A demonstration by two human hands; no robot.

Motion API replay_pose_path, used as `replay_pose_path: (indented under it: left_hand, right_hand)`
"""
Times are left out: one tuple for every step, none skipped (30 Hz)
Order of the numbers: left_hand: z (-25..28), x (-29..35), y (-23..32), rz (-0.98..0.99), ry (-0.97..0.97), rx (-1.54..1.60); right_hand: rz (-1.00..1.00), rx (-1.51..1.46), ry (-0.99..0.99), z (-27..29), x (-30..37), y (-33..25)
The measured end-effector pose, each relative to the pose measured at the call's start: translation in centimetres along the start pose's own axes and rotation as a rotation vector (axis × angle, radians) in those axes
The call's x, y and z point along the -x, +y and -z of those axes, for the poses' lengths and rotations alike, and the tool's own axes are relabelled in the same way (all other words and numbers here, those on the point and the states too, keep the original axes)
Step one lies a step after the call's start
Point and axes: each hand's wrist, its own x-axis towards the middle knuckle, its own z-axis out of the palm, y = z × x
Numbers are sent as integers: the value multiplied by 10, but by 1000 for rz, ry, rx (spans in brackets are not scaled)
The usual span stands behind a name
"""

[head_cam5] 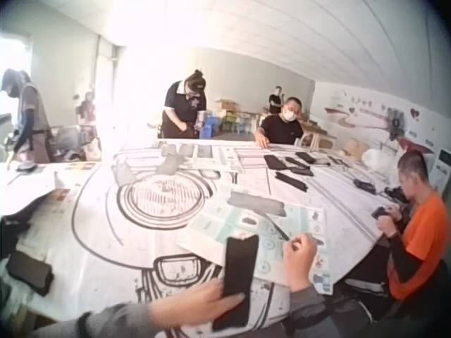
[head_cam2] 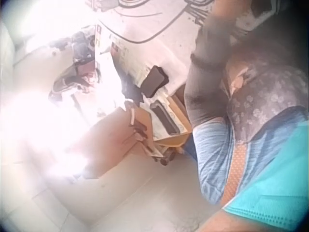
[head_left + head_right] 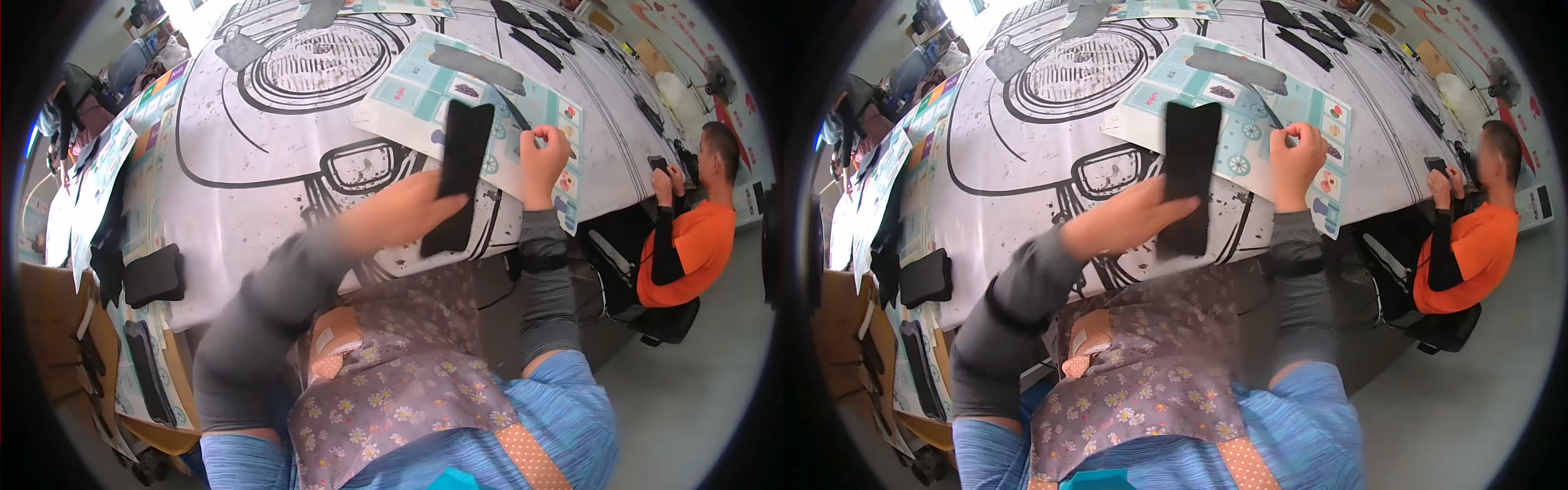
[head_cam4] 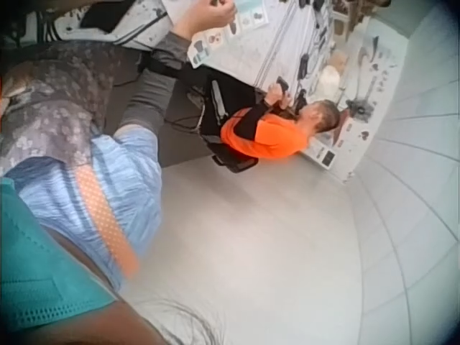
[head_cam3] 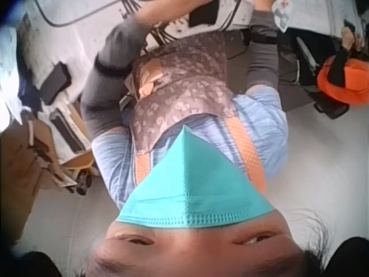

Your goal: Assembling and aligning shoe upper components on a manufacturing table.

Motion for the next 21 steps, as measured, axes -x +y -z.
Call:
replay_pose_path:
  left_hand:
    - [-4,-27,-10,7,-51,4]
    - [-4,-53,-15,18,-39,-74]
    - [-5,-73,-24,28,-35,-153]
    - [-6,-85,-42,19,-37,-156]
    - [-8,-95,-63,-110,-43,-482]
    - [-12,-103,-78,-240,-55,-802]
    - [-17,-104,-85,-247,-71,-795]
    - [-21,-103,-93,-258,18,-793]
    - [-24,-103,-100,-266,108,-789]
    - [-16,-104,-86,-199,-67,-874]
    - [-17,-106,-83,-199,-73,-867]
    - [-20,-106,-79,-140,-42,-793]
    - [-21,-107,-78,-77,-7,-724]
    - [-19,-109,-78,-35,-54,-747]
    - [-20,-109,-78,-26,-54,-748]
    - [-21,-109,-78,-22,-44,-741]
    - [-23,-108,-79,-13,-32,-730]
    - [-21,-109,-79,4,-61,-768]
    - [-21,-108,-83,14,-58,-765]
    - [-22,-108,-85,-31,-22,-748]
    - [-23,-108,-88,-75,15,-729]
  right_hand:
    - [17,7,-9,-1,-1,-2]
    - [3,-15,-16,1,-1,-7]
    - [4,-16,-8,1,-1,-6]
    - [27,-16,-9,1,-1,-3]
    - [54,-16,-9,1,-3,-3]
    - [60,-16,-14,0,-3,0]
    - [48,-2,-14,-1,-1,4]
    - [9,-67,19,-2,-2,6]
    - [-30,-133,52,-4,-4,10]
    - [-80,-129,99,-5,-5,20]
    - [-84,-122,95,-2,-12,25]
    - [-232,-205,167,4,-20,31]
    - [-380,-293,238,11,-28,34]
    - [-375,-300,256,19,-34,36]
    - [-369,-307,274,28,-40,39]
    - [-372,-322,292,37,-44,48]
    - [-375,-338,305,46,-48,47]
    - [-513,-395,272,56,-52,45]
    - [-515,-399,262,67,-55,32]
    - [-537,-480,278,77,-60,20]
    - [-558,-561,292,81,-62,15]
